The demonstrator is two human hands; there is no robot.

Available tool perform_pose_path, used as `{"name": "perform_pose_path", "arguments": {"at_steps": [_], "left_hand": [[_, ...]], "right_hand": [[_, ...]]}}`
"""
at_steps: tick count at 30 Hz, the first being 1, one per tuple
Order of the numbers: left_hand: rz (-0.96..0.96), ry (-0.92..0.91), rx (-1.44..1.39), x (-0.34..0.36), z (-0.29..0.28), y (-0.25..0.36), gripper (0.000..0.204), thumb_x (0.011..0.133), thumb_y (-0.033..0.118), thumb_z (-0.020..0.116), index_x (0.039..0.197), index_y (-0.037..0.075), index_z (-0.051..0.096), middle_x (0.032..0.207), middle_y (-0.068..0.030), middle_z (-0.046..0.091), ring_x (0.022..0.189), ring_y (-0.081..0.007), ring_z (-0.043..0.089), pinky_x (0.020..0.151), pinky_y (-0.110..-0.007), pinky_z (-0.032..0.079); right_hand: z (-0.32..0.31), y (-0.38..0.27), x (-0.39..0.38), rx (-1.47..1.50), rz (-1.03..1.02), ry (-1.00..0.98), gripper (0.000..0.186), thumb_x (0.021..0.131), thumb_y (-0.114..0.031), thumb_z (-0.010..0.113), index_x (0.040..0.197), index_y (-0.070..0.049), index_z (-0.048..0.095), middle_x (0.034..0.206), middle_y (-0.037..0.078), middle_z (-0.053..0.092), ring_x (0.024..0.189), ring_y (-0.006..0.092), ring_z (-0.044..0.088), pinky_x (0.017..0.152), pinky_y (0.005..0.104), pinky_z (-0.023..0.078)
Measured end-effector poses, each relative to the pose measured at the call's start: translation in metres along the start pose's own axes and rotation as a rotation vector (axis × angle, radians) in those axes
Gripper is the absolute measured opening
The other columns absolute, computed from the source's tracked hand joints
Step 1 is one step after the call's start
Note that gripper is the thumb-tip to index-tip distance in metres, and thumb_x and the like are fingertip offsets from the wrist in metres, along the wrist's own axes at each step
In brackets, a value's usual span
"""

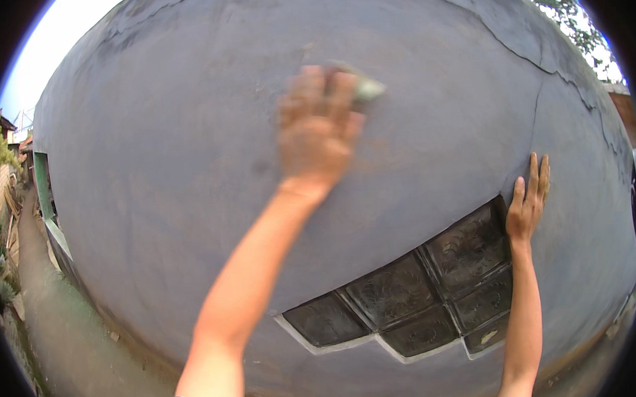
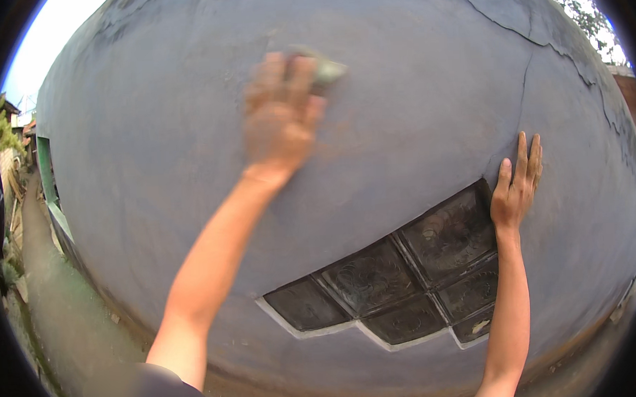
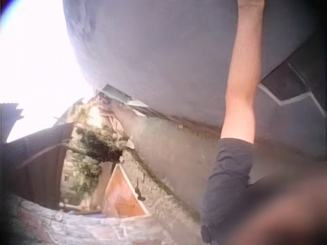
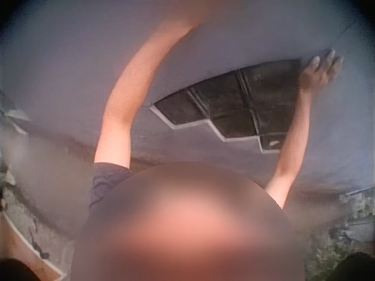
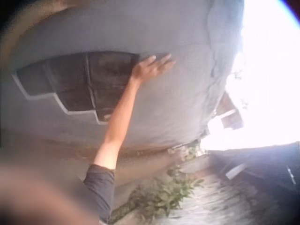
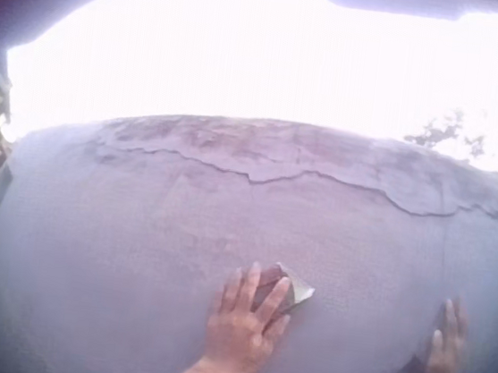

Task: The person smooths a large curved wall surface using a small rectangular tool held in the right hand while the left hand supports the wall. The person moves the tool in circular and sweeping motions across the wall, working around a small window.

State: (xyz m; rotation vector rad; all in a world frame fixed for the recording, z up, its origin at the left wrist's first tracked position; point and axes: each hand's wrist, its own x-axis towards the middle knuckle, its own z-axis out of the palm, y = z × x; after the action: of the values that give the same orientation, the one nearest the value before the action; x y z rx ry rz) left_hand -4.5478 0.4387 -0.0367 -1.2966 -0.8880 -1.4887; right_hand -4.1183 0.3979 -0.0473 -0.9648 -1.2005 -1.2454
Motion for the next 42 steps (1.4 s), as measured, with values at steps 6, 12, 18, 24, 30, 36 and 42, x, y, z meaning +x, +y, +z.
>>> {"name": "perform_pose_path", "arguments": {"at_steps": [6,12,18,24,30,36,42], "left_hand": [[-0.718,0.177,0.173,-0.013,-0.021,-0.135,0.064,0.113,0.05,0.043,0.169,0.02,0.037,0.174,-0.0219,0.031,0.158,-0.0452,0.03,0.13,-0.056,0.022],[-0.207,-0.038,0.006,-0.014,0.019,0.095,0.066,0.109,0.047,0.055,0.17,0.03,0.035,0.178,-0.0181,0.023,0.162,-0.0462,0.022,0.132,-0.058,0.019],[0.165,-0.12,-0.354,-0.056,0.035,0.209,0.064,0.102,0.041,0.067,0.163,0.034,0.048,0.176,-0.011,0.031,0.162,-0.0365,0.027,0.131,-0.057,0.02],[-0.314,0.107,-0.018,-0.02,0.023,0.124,0.062,0.108,0.044,0.059,0.166,0.031,0.043,0.171,-0.0172,0.036,0.157,-0.0452,0.033,0.127,-0.062,0.026],[0.045,-0.05,-0.256,-0.017,0.053,0.291,0.064,0.104,0.044,0.064,0.163,0.03,0.046,0.171,-0.0138,0.037,0.159,-0.042,0.029,0.129,-0.062,0.023],[0.243,-0.217,-0.43,-0.005,0.058,0.325,0.066,0.103,0.035,0.066,0.163,0.025,0.042,0.174,-0.0072,0.034,0.163,-0.0302,0.026,0.133,-0.054,0.024],[0.487,-0.33,-0.15,0.007,0.052,0.266,0.079,0.103,0.054,0.058,0.167,0.016,0.03,0.176,-0.0042,0.031,0.164,-0.0225,0.024,0.137,-0.045,0.02]], "right_hand": [[0.011,-0.014,-0.001,-0.109,0.011,-0.035,0.065,0.111,-0.05,0.045,0.169,-0.022,0.036,0.177,0.016,0.026,0.164,0.037,0.022,0.132,0.0562,0.016],[-0.002,-0.008,-0.004,-0.087,0.034,-0.068,0.063,0.112,-0.047,0.044,0.17,-0.023,0.036,0.178,0.017,0.023,0.164,0.0368,0.021,0.132,0.0576,0.014],[-0.008,0.016,-0.007,0.07,-0.007,-0.097,0.054,0.113,-0.035,0.041,0.166,-0.023,0.043,0.177,0.008,0.03,0.164,0.0319,0.025,0.133,0.0531,0.018],[-0.029,0.071,-0.032,-0.077,0.046,-0.079,0.056,0.112,-0.035,0.043,0.166,-0.025,0.043,0.177,0.006,0.03,0.164,0.031,0.025,0.133,0.0545,0.017],[-0.036,0.076,-0.036,0.062,0.057,-0.068,0.057,0.113,-0.04,0.039,0.167,-0.022,0.041,0.177,0.01,0.029,0.164,0.0324,0.025,0.132,0.056,0.017],[-0.034,0.061,-0.02,0.183,-0.083,-0.013,0.062,0.113,-0.047,0.038,0.167,-0.016,0.039,0.176,0.016,0.03,0.164,0.0355,0.024,0.131,0.058,0.015],[-0.018,0.019,0.011,0.358,-0.368,-0.151,0.064,0.11,-0.049,0.048,0.165,-0.02,0.042,0.169,0.009,0.043,0.158,0.0286,0.037,0.131,0.0529,0.022]]}}
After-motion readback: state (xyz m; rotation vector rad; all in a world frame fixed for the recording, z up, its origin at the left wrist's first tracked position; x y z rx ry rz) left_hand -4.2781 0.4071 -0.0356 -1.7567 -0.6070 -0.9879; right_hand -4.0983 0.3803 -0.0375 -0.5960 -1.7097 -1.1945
